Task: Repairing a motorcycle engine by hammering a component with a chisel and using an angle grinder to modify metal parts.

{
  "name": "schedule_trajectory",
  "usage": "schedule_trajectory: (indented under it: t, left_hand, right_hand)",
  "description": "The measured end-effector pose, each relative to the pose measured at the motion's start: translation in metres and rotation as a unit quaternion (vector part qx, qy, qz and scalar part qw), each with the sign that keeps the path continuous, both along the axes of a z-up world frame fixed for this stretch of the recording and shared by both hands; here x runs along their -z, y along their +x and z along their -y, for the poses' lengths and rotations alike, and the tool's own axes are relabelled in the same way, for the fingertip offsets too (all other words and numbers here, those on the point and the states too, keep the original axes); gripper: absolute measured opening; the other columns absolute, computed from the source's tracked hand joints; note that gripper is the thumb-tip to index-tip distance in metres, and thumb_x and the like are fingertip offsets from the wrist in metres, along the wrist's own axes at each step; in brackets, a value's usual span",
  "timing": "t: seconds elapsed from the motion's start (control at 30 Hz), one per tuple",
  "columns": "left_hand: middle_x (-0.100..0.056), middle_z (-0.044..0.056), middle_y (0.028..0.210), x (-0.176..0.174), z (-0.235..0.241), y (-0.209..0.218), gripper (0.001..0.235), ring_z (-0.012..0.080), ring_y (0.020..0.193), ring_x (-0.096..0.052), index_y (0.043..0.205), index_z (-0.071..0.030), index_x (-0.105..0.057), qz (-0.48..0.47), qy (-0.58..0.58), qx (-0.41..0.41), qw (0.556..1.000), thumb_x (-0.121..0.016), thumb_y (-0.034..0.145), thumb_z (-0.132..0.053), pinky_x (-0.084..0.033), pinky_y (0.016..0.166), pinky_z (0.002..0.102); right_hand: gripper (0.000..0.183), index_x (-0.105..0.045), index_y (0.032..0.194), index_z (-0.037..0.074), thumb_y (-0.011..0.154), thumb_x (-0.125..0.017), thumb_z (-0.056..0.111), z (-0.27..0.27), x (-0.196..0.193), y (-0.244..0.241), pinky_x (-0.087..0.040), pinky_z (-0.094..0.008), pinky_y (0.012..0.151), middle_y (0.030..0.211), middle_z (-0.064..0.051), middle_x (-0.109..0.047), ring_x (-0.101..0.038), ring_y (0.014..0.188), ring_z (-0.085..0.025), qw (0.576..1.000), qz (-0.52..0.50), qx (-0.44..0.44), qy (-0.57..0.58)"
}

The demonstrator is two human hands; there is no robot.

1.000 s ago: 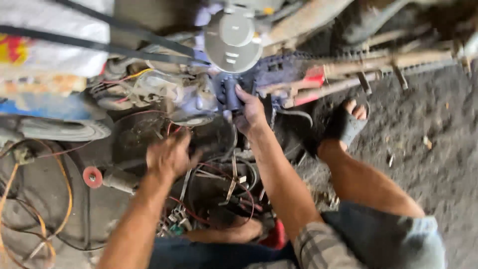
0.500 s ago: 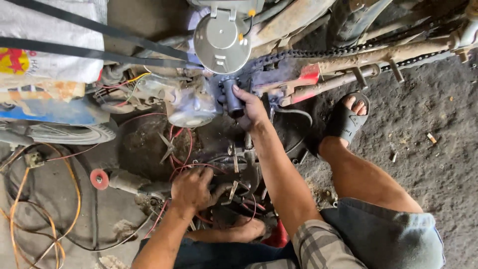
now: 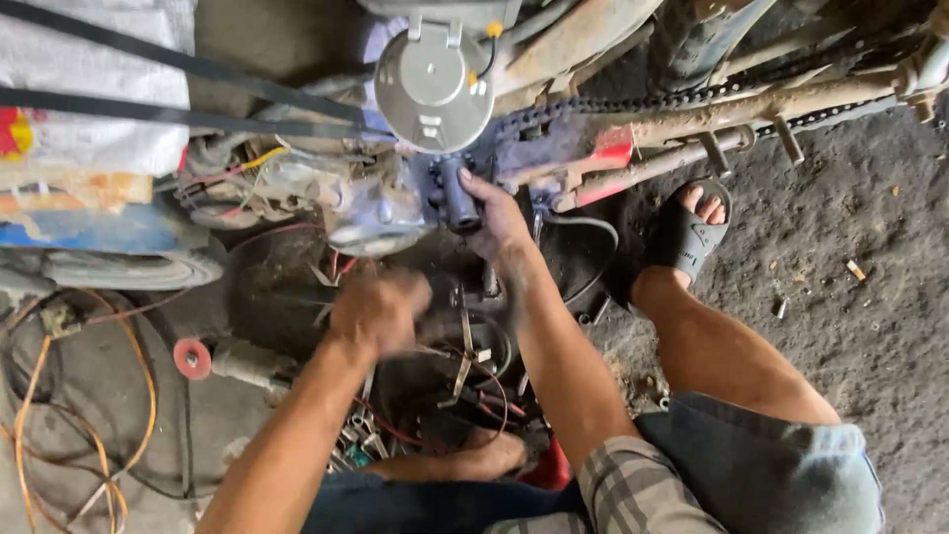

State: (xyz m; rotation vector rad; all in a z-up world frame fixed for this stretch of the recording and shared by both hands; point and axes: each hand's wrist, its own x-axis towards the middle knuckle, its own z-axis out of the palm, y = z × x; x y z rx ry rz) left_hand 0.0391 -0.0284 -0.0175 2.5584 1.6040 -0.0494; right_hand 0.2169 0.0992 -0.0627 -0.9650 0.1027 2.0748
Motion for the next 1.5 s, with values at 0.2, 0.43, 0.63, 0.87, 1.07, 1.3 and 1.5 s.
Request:
schedule_trajectory:
  t: [0.2,0.43,0.63,0.87,1.07,1.3,1.5]
  left_hand:
    - [-0.074,0.013,0.081,-0.07,0.026,0.055,0.045,0.0379,0.081,-0.075,0.086,-0.018,-0.064,0.024,-0.156,-0.211,0.964,-0.067,0.077,-0.062,-0.059,0.065,0.054]
    - [-0.072,0.014,0.081,-0.017,0.075,0.032,0.05,0.038,0.07,-0.074,0.089,-0.011,-0.065,0.028,-0.027,-0.119,0.992,-0.066,0.079,-0.06,-0.06,0.061,0.05]
    - [-0.065,0.01,0.074,-0.01,0.068,0.015,0.053,0.0311,0.064,-0.072,0.082,-0.011,-0.064,-0.005,0.082,-0.075,0.994,-0.065,0.083,-0.065,-0.058,0.056,0.041]
    - [-0.071,0.015,0.08,-0.033,0.042,0.01,0.058,0.0301,0.066,-0.073,0.089,-0.01,-0.066,0.007,0.002,-0.045,0.999,-0.056,0.092,-0.067,-0.059,0.056,0.04]
    - [-0.065,0.014,0.104,-0.028,-0.003,-0.02,0.044,0.0395,0.091,-0.066,0.112,-0.018,-0.062,-0.117,-0.112,-0.072,0.984,-0.053,0.093,-0.057,-0.049,0.076,0.057]
    - [-0.062,0.001,0.086,-0.029,0.091,-0.001,0.046,0.0254,0.08,-0.067,0.091,-0.022,-0.069,0.13,0.227,-0.107,0.959,-0.068,0.072,-0.065,-0.055,0.07,0.038]
    - [-0.062,-0.002,0.062,0.001,0.129,0.046,0.038,0.0161,0.054,-0.058,0.071,-0.017,-0.053,0.22,0.091,-0.268,0.934,-0.066,0.098,-0.042,-0.059,0.075,0.032]
  right_hand:
    - [0.044,-0.077,0.094,0.002,0.066,-0.095,0.03,0.0,0.026,0.003,-0.061,-0.051,0.074,0.083,-0.022,-0.073,-0.073,0.078,-0.034,0.995,0.087,-0.05,-0.008]
    - [0.049,-0.073,0.105,-0.002,0.068,-0.093,0.024,0.018,0.091,-0.006,-0.056,-0.056,0.076,0.094,-0.02,-0.07,-0.067,0.088,-0.037,0.985,0.137,-0.101,0.011]
    - [0.059,-0.071,0.112,-0.001,0.066,-0.097,0.027,-0.003,0.042,-0.002,-0.059,-0.057,0.07,0.093,-0.02,-0.069,-0.068,0.085,-0.034,0.981,0.17,-0.079,0.049]
    - [0.043,-0.066,0.097,-0.003,0.07,-0.09,0.022,-0.005,0.027,-0.009,-0.06,-0.043,0.052,0.078,-0.021,-0.068,-0.071,0.062,-0.034,0.994,0.093,0.005,0.061]
    - [0.043,-0.069,0.098,-0.001,0.069,-0.092,0.019,-0.006,0.054,-0.02,-0.061,-0.043,0.057,0.081,-0.018,-0.07,-0.072,0.068,-0.032,0.995,0.085,0.004,0.052]
    - [0.053,-0.071,0.116,-0.002,0.066,-0.082,0.009,0.046,-0.017,0.01,-0.052,-0.064,0.085,0.096,-0.024,-0.068,-0.068,0.095,-0.042,0.975,0.205,-0.046,0.07]
    - [0.031,-0.08,0.084,0.023,0.066,-0.08,0.047,0.12,0.068,0.003,-0.058,-0.042,0.09,0.084,-0.003,-0.077,-0.074,0.099,-0.027,0.663,0.453,-0.562,0.2]
